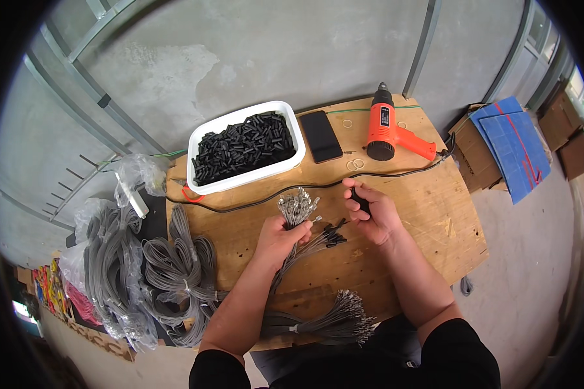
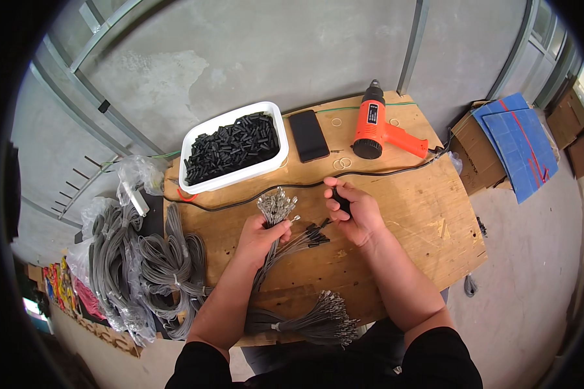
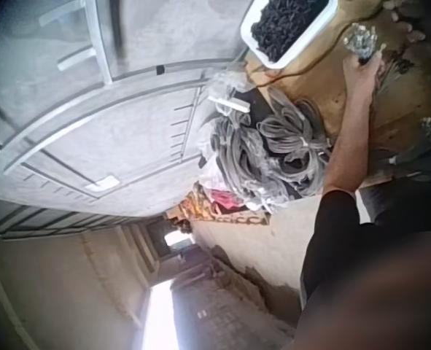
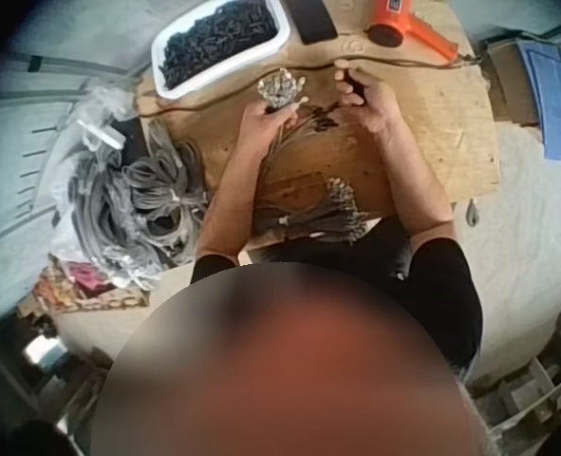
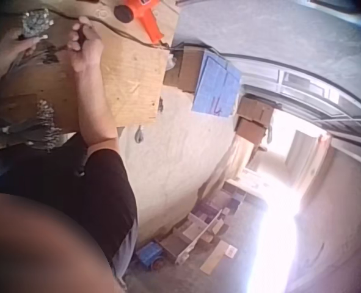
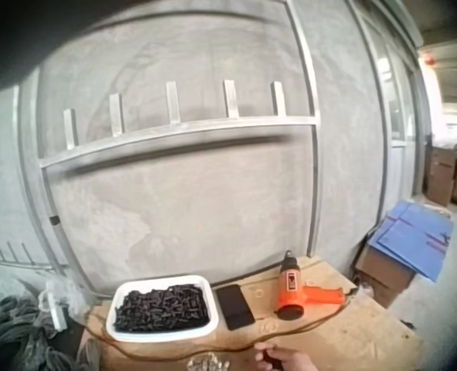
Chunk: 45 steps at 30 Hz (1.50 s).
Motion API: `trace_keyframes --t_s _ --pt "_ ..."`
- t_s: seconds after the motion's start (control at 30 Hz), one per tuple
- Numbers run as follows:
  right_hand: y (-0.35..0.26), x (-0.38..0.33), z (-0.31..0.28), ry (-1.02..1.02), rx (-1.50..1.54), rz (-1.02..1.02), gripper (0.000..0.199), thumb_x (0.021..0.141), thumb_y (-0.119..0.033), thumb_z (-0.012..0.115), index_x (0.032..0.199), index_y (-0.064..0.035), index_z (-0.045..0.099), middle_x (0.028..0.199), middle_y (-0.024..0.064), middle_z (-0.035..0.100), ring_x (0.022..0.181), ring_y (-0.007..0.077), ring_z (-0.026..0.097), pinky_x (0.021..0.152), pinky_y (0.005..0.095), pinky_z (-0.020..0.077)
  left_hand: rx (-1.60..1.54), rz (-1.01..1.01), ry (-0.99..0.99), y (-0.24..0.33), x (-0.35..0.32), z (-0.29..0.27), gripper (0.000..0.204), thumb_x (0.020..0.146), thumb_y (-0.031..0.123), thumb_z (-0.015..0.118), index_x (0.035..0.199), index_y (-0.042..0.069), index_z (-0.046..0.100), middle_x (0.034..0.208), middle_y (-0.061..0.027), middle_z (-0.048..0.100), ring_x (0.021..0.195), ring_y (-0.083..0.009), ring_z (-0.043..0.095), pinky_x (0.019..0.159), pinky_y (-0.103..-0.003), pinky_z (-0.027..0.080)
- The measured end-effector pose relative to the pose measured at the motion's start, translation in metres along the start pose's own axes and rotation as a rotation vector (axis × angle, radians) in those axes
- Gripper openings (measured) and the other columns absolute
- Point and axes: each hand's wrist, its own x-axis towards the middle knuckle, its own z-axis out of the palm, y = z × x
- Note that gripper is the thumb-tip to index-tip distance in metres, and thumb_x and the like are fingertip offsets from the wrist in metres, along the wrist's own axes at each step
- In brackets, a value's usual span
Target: Manually placing small black heat-shrink tubing pieces onto individual wire terminals.
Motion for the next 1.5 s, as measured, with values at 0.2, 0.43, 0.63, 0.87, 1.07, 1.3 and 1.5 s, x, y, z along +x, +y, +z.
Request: trace_keyframes --t_s 0.2,0.43,0.63,0.87,1.07,1.3,1.5 --pt "0.001 0.000 0.004 0.017 -0.105 -0.027 0.015 0.102 -0.008 0.050 0.116 -0.0037 0.053 0.093 0.0085 0.060 0.065 0.0105 0.047 0.047 0.0195 0.0338 -0.008 -0.004 -0.009 0.002 0.000 0.000 0.012 0.090 0.009 0.070 0.088 -0.002 0.066 0.073 -0.0038 0.064 0.064 -0.0103 0.056 0.060 -0.026 0.045" --pt "0.008 0.000 0.005 -0.025 -0.273 0.013 0.011 0.099 -0.010 0.059 0.107 -0.0027 0.058 0.093 0.0093 0.067 0.059 0.0076 0.046 0.046 0.0193 0.0324 -0.017 -0.002 -0.020 -0.001 0.003 -0.004 0.013 0.090 0.010 0.071 0.091 -0.002 0.067 0.075 -0.0042 0.064 0.067 -0.0124 0.058 0.064 -0.027 0.047" --pt "0.014 -0.004 0.015 -0.007 -0.345 -0.008 0.010 0.097 -0.005 0.058 0.106 -0.0001 0.062 0.095 0.0103 0.067 0.063 0.0080 0.048 0.051 0.0194 0.0340 -0.052 0.019 -0.033 0.002 0.001 -0.003 0.011 0.090 0.007 0.069 0.085 -0.001 0.063 0.072 -0.0027 0.061 0.064 -0.0098 0.055 0.060 -0.026 0.043" --pt "0.019 -0.005 0.018 -0.027 -0.349 -0.008 0.016 0.098 -0.002 0.050 0.112 -0.0002 0.058 0.097 0.0123 0.065 0.063 0.0097 0.048 0.051 0.0200 0.0342 -0.073 -0.004 -0.045 0.002 0.001 -0.006 0.008 0.090 0.006 0.068 0.087 -0.001 0.064 0.073 -0.0034 0.062 0.066 -0.0104 0.056 0.061 -0.027 0.044" --pt "0.020 -0.006 0.024 -0.027 -0.385 -0.015 0.011 0.098 -0.006 0.055 0.109 -0.0032 0.056 0.090 0.0120 0.066 0.057 0.0091 0.044 0.045 0.0203 0.0296 -0.080 -0.004 -0.047 0.003 0.000 -0.006 0.007 0.090 0.005 0.067 0.089 -0.001 0.064 0.075 -0.0038 0.061 0.067 -0.0113 0.055 0.062 -0.027 0.044" --pt "0.022 -0.007 0.017 -0.028 -0.542 -0.031 0.013 0.092 -0.001 0.066 0.105 -0.0003 0.067 0.088 0.0084 0.069 0.058 0.0043 0.046 0.048 0.0177 0.0304 -0.107 0.021 -0.073 0.003 0.000 -0.008 0.008 0.088 0.006 0.068 0.088 -0.001 0.064 0.072 -0.0032 0.060 0.064 -0.0112 0.054 0.061 -0.029 0.044" --pt "0.032 -0.009 0.022 0.010 -0.671 -0.108 0.012 0.089 0.002 0.069 0.100 -0.0025 0.069 0.085 0.0043 0.070 0.058 0.0021 0.047 0.049 0.0165 0.0330 -0.107 0.005 -0.048 0.005 -0.001 -0.007 0.007 0.088 0.006 0.067 0.086 -0.001 0.065 0.070 -0.0027 0.059 0.063 -0.0109 0.053 0.060 -0.029 0.043"
